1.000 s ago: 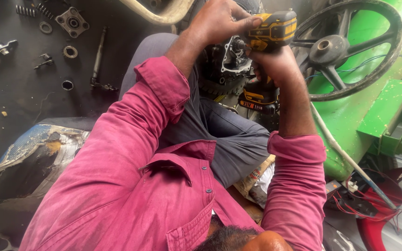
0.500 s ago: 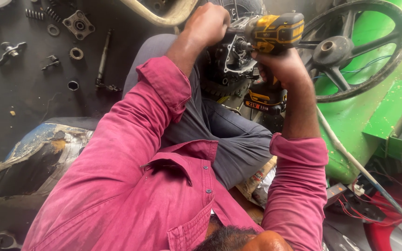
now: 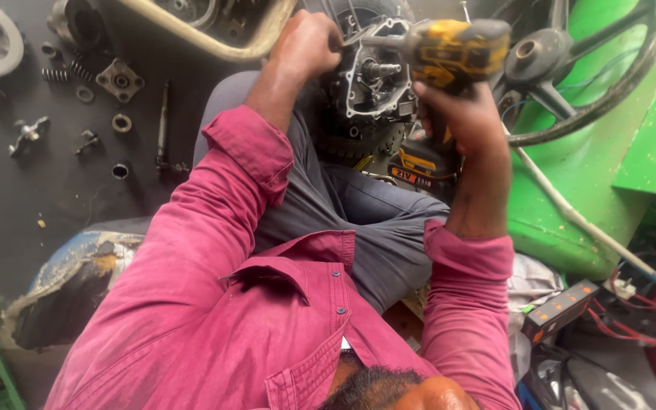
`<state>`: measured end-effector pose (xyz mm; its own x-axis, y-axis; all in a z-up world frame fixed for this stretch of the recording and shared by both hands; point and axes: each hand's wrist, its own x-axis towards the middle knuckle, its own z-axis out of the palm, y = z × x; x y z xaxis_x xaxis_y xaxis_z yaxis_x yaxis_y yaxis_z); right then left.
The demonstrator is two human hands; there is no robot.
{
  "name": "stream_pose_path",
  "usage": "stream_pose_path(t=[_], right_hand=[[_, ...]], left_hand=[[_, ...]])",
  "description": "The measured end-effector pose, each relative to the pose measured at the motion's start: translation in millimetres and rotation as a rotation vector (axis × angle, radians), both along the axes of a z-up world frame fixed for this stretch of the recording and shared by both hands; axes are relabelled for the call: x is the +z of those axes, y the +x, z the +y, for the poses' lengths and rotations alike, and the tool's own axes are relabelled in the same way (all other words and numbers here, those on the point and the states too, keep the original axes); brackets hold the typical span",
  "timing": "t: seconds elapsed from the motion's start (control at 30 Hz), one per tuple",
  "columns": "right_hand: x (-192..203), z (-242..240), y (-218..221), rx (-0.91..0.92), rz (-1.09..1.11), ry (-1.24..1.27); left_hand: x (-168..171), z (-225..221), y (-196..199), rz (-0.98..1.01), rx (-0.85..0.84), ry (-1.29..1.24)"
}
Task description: Disassembling and inspecting motorcycle engine components while sitting on a workshop floor.
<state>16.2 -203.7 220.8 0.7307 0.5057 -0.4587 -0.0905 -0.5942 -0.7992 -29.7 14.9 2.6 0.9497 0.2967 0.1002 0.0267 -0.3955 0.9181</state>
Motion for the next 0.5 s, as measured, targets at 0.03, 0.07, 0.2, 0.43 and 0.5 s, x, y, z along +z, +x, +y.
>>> stream_pose_path(t=[0.03,0.07,0.2,0.43,0.5], right_hand=[[4.6,-6.8,-4.8,-0.048,0.004,0.075],[8.8,-13.4,-10.0,-0.096,0.007,0.150],[-1.9,-58.8,-32.3,-0.274,0.012,0.249],[-92.7,-155.5,-39.2,-0.633,0.247,0.642],[-111.1,-166.5,-41.5,-0.698,0.299,0.735]], left_hand=[[3.9,1.1,0.0,0.019,0.012,0.011],[7.6,2.3,-0.3,0.038,0.024,0.023],[9.0,0.3,0.1,0.080,0.044,0.092],[28.3,0.2,-2.0,-0.056,-0.007,0.210],[30.5,0.3,-0.8,-0.131,-0.012,0.192]])
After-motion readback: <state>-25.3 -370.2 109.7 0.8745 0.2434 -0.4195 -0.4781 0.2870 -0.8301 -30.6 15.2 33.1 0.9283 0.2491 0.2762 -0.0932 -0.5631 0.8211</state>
